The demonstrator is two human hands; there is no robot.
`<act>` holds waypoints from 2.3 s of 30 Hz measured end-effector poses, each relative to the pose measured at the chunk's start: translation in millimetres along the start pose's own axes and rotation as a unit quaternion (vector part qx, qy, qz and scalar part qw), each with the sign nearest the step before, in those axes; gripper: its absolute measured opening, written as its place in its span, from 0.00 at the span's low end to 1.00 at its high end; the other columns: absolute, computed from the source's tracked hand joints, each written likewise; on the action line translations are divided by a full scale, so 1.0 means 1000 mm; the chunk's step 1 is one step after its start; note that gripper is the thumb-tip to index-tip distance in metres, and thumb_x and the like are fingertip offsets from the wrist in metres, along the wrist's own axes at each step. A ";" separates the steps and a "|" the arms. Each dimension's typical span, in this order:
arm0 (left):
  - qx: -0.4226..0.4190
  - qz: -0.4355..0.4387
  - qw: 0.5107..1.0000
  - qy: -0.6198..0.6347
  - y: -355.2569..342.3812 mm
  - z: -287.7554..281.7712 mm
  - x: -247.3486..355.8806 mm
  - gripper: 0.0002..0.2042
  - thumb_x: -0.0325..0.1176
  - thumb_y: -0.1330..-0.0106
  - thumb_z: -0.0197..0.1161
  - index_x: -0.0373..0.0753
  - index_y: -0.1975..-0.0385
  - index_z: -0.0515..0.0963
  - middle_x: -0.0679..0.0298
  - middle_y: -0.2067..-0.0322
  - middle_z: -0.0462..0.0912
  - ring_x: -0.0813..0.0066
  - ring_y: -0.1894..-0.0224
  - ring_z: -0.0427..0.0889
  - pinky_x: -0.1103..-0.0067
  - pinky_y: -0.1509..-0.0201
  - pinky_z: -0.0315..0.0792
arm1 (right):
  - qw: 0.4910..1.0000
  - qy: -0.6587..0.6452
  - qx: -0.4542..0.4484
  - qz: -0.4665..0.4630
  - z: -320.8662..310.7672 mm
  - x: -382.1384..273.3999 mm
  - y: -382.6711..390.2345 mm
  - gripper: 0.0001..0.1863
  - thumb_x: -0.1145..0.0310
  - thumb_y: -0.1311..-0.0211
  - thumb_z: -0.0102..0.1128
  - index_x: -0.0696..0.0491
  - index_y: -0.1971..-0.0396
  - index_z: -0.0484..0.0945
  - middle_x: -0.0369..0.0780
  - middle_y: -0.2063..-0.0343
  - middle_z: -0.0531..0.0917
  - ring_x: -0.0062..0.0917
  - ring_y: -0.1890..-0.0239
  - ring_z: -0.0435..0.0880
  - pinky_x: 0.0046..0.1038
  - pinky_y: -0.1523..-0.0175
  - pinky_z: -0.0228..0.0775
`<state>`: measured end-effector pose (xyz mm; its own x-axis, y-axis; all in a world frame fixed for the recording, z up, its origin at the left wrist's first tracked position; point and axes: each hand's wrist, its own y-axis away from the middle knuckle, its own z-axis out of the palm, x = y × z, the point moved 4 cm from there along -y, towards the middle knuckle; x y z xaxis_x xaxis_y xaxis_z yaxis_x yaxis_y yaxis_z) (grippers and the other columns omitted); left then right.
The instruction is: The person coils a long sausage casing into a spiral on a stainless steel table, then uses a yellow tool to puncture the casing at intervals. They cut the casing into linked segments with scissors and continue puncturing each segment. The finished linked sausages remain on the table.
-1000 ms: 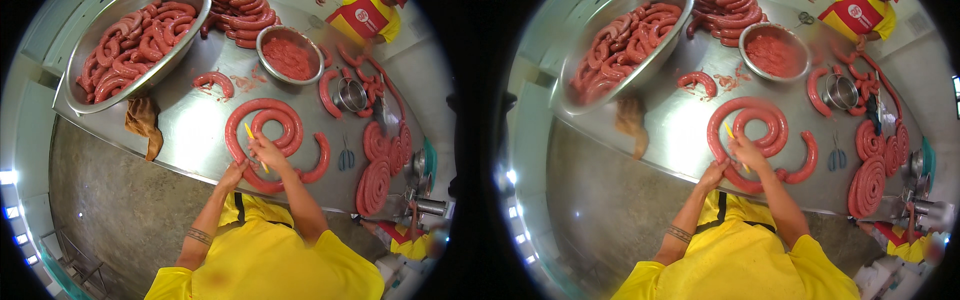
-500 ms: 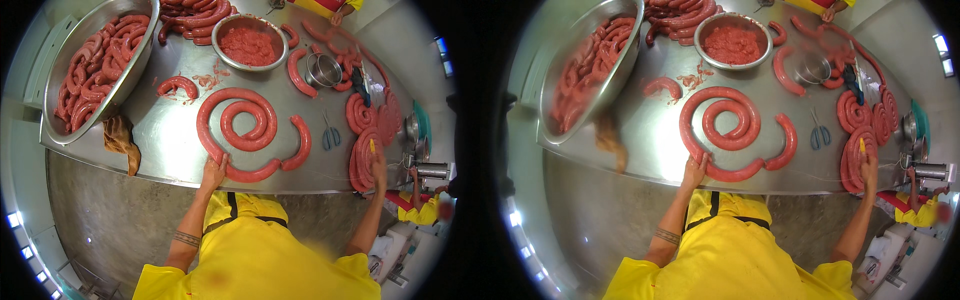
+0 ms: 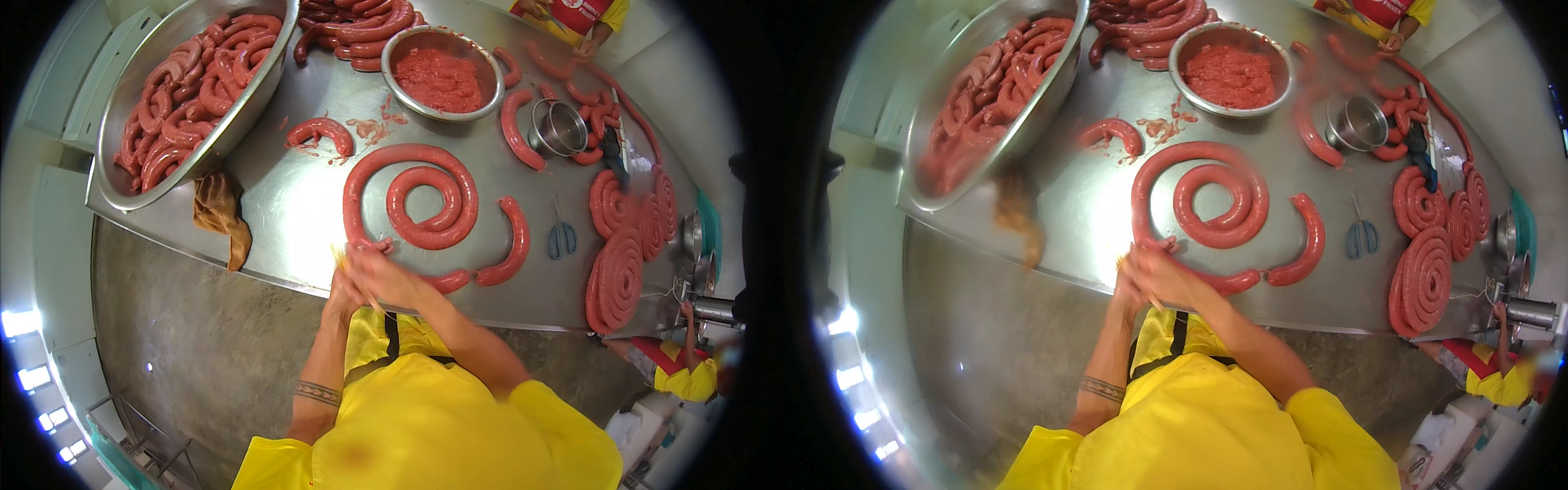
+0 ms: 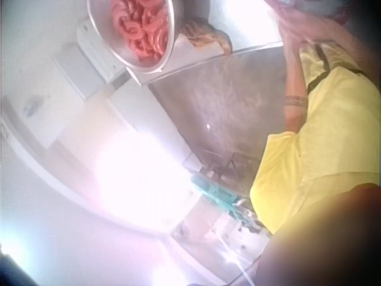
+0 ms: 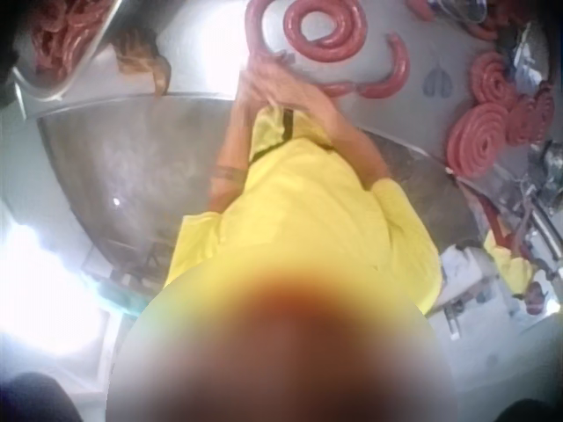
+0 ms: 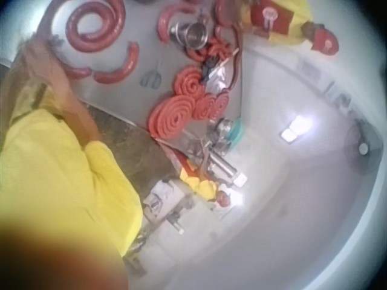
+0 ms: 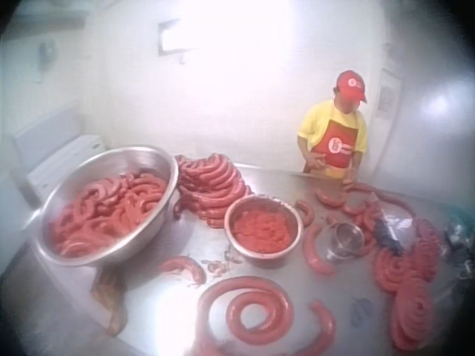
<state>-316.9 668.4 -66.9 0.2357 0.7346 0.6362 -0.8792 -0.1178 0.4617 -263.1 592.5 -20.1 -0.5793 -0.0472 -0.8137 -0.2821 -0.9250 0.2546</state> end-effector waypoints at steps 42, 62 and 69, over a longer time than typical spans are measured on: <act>0.070 -0.057 0.996 0.026 -0.022 -0.013 -0.003 0.24 0.49 0.23 0.53 0.30 0.47 0.72 0.46 0.64 0.86 0.50 0.58 0.84 0.61 0.44 0.78 | 0.956 0.218 0.137 0.143 -0.082 -0.013 0.184 0.14 0.62 0.23 0.51 0.55 0.52 0.79 0.30 0.73 0.75 0.13 0.74 0.72 0.21 0.69 0.69; 0.185 0.124 0.910 -0.350 -0.009 -0.033 0.011 0.15 0.37 0.25 0.58 0.29 0.64 0.79 0.47 0.65 0.85 0.59 0.65 0.83 0.66 0.57 0.75 | 0.926 0.371 -0.028 0.062 0.020 -0.021 0.156 0.15 0.60 0.25 0.52 0.55 0.49 0.76 0.49 0.59 0.83 0.45 0.58 0.83 0.39 0.51 0.72; 0.043 -0.014 0.996 0.080 0.017 -0.023 -0.001 0.24 0.47 0.22 0.51 0.26 0.50 0.75 0.45 0.44 0.79 0.55 0.39 0.78 0.61 0.31 0.70 | 0.979 0.172 -0.063 0.091 0.087 -0.037 -0.005 0.12 0.61 0.23 0.48 0.50 0.49 0.74 0.32 0.68 0.75 0.15 0.67 0.73 0.23 0.63 0.67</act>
<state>-341.5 681.1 -74.4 0.1847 0.8351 0.5181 -0.8324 -0.1473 0.5342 -307.0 631.8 54.2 -0.3137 -0.3198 -0.8940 -0.0884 -0.9276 0.3629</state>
